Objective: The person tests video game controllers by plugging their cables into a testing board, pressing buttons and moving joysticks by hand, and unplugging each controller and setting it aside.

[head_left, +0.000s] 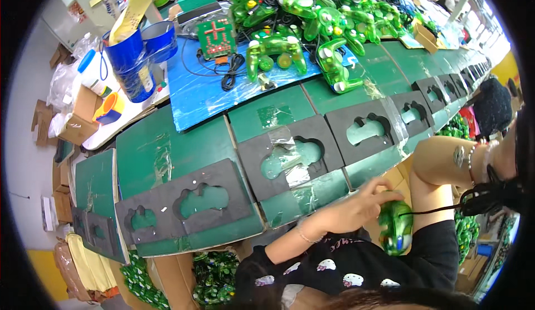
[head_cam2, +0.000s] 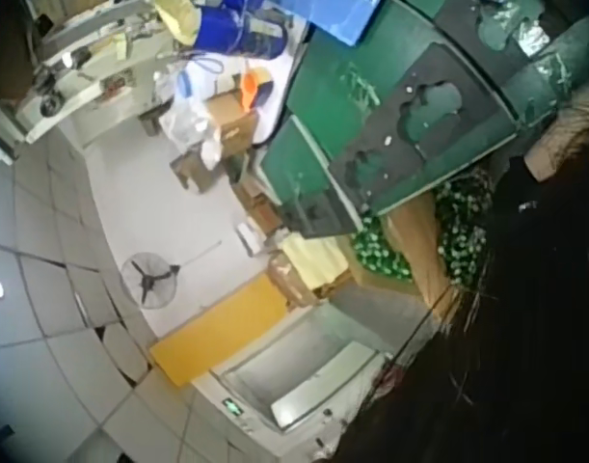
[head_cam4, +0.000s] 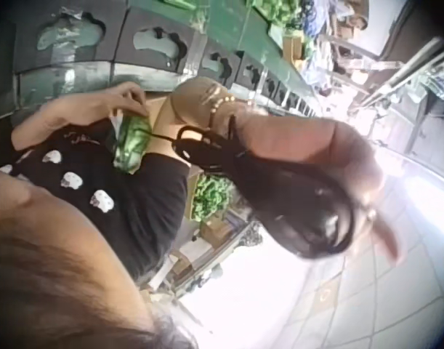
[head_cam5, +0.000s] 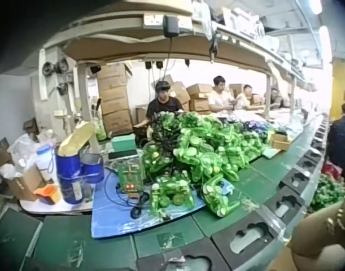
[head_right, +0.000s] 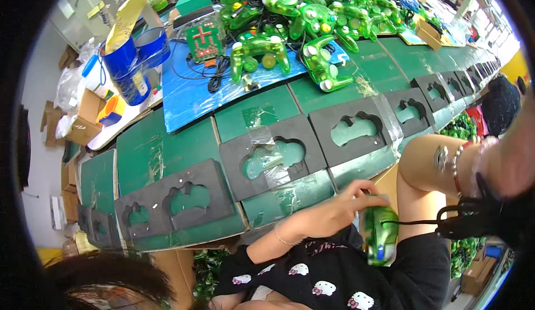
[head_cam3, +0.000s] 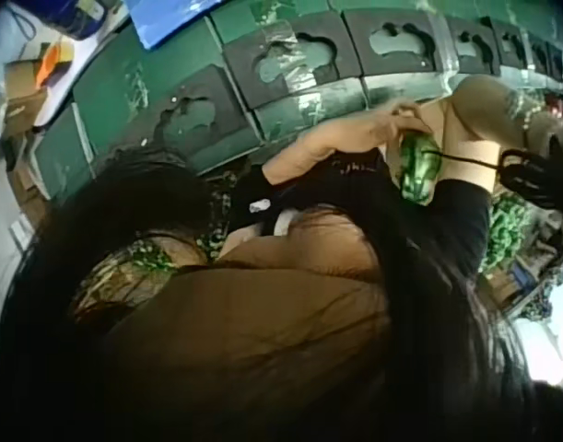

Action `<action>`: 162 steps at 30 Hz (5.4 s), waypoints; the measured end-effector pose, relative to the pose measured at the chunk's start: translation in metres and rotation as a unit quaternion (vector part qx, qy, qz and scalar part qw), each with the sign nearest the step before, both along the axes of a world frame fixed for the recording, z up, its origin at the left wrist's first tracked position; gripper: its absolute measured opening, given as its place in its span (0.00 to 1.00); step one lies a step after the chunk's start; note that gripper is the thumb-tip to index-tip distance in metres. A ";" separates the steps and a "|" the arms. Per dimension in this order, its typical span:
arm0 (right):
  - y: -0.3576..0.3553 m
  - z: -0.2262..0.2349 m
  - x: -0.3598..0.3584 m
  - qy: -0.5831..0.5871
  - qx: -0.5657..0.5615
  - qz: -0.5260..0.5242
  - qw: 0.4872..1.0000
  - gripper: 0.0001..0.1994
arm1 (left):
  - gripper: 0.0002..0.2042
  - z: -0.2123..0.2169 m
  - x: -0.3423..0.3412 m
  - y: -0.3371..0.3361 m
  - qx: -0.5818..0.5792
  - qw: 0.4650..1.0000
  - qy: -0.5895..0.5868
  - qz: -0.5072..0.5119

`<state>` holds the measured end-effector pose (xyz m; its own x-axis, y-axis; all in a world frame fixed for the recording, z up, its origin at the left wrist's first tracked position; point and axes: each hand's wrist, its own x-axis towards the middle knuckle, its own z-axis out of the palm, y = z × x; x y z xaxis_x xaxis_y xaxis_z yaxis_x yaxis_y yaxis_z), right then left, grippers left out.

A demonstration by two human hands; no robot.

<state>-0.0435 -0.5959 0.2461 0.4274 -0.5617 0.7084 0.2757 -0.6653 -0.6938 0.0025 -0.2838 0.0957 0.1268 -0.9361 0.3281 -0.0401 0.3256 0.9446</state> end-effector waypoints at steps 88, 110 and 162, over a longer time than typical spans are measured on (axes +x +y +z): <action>0.241 -0.166 0.060 0.274 0.170 0.477 0.818 0.28 | 0.20 -0.016 0.014 0.119 0.039 0.726 0.136 0.673; 0.234 -0.171 0.064 0.262 0.246 0.562 0.745 0.31 | 0.21 -0.040 0.015 0.114 0.027 0.718 0.186 0.671; 0.234 -0.159 0.077 0.305 0.204 0.661 0.654 0.28 | 0.27 -0.034 0.007 0.132 0.021 0.730 0.116 0.674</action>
<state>0.0339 -0.3614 0.0874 0.8640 0.4962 0.0856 0.0124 0.1491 -0.9887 0.0091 -0.1514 0.0618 0.9887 0.0809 0.1259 -0.1344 0.1096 0.9849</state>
